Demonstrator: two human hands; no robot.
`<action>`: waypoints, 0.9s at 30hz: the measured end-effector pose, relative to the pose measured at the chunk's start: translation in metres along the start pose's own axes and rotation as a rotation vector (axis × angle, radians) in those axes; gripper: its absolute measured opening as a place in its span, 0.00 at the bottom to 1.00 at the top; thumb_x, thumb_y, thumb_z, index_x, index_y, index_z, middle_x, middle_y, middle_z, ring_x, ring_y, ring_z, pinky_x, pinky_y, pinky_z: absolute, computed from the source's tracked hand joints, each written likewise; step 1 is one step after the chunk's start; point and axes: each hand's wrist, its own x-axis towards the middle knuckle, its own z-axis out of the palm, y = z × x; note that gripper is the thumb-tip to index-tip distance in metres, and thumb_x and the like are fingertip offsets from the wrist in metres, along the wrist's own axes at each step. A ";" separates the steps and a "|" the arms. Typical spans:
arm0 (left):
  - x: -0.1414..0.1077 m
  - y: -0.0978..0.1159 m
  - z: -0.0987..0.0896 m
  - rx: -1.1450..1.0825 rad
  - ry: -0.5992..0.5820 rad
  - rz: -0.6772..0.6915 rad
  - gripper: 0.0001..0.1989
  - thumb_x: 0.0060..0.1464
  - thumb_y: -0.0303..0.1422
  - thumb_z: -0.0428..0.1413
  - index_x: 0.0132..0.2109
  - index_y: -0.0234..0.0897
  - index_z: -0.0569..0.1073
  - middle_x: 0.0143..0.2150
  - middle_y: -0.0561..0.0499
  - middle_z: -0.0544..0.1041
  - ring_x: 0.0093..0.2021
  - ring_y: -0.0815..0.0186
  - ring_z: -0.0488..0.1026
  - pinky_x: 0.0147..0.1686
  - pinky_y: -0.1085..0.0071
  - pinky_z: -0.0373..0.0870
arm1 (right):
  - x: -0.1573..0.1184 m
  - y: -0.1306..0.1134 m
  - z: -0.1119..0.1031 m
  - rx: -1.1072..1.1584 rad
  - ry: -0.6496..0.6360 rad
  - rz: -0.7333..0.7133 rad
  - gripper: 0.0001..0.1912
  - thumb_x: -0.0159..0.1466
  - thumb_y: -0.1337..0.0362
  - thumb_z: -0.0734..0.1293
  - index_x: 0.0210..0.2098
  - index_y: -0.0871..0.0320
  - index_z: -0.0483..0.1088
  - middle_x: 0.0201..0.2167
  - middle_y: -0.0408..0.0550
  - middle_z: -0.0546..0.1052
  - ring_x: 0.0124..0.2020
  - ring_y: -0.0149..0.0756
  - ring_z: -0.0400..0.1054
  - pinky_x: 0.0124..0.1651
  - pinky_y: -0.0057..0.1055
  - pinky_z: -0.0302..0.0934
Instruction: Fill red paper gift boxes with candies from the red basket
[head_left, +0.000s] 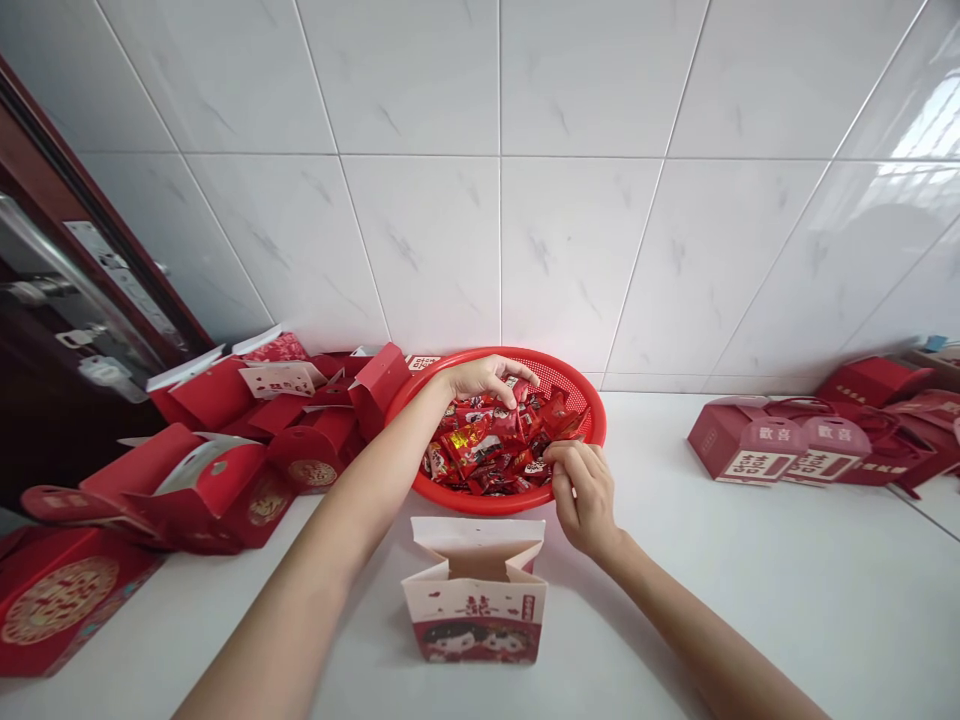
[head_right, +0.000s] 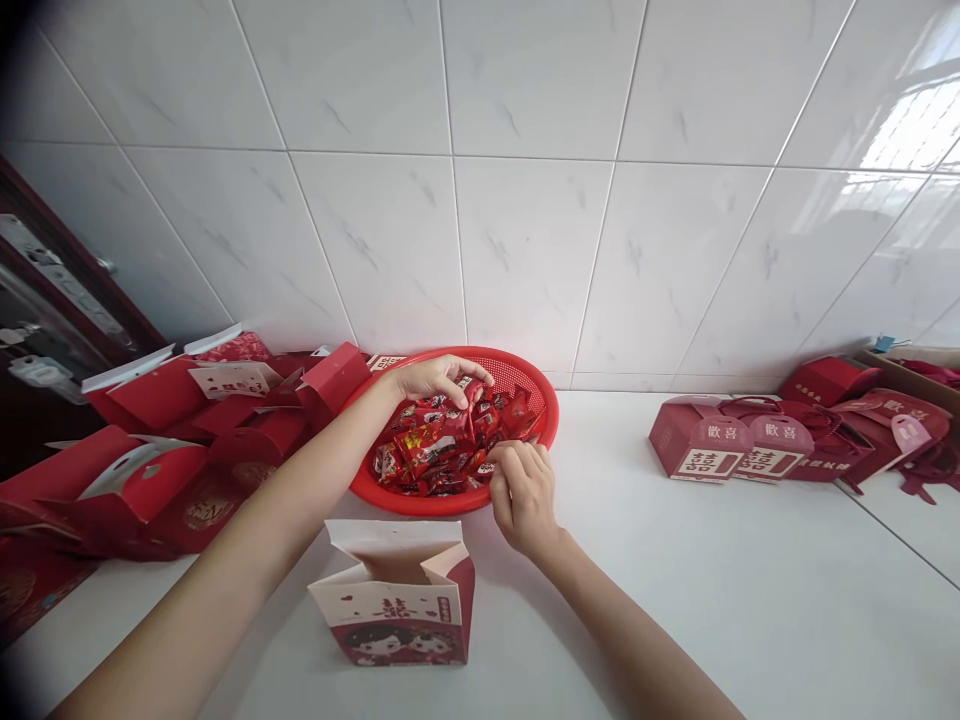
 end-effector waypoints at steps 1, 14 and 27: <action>0.000 0.000 0.000 0.013 -0.008 0.000 0.25 0.34 0.23 0.67 0.45 0.35 0.82 0.28 0.55 0.79 0.29 0.69 0.75 0.31 0.72 0.71 | 0.006 -0.001 -0.003 0.035 -0.020 0.061 0.10 0.68 0.73 0.57 0.37 0.55 0.67 0.35 0.48 0.78 0.33 0.36 0.70 0.37 0.35 0.60; 0.002 -0.003 -0.001 0.069 0.192 0.061 0.25 0.34 0.24 0.67 0.45 0.35 0.81 0.47 0.47 0.79 0.45 0.62 0.75 0.43 0.67 0.72 | 0.104 0.028 0.019 0.454 -0.524 0.927 0.12 0.52 0.67 0.75 0.36 0.57 0.74 0.31 0.44 0.81 0.32 0.40 0.76 0.32 0.33 0.69; 0.005 0.004 -0.004 -0.096 0.572 0.013 0.14 0.43 0.28 0.67 0.41 0.36 0.78 0.35 0.53 0.78 0.33 0.71 0.74 0.34 0.74 0.70 | 0.094 0.038 0.023 0.656 -0.358 0.950 0.11 0.49 0.67 0.76 0.32 0.56 0.73 0.27 0.43 0.81 0.29 0.40 0.77 0.32 0.34 0.71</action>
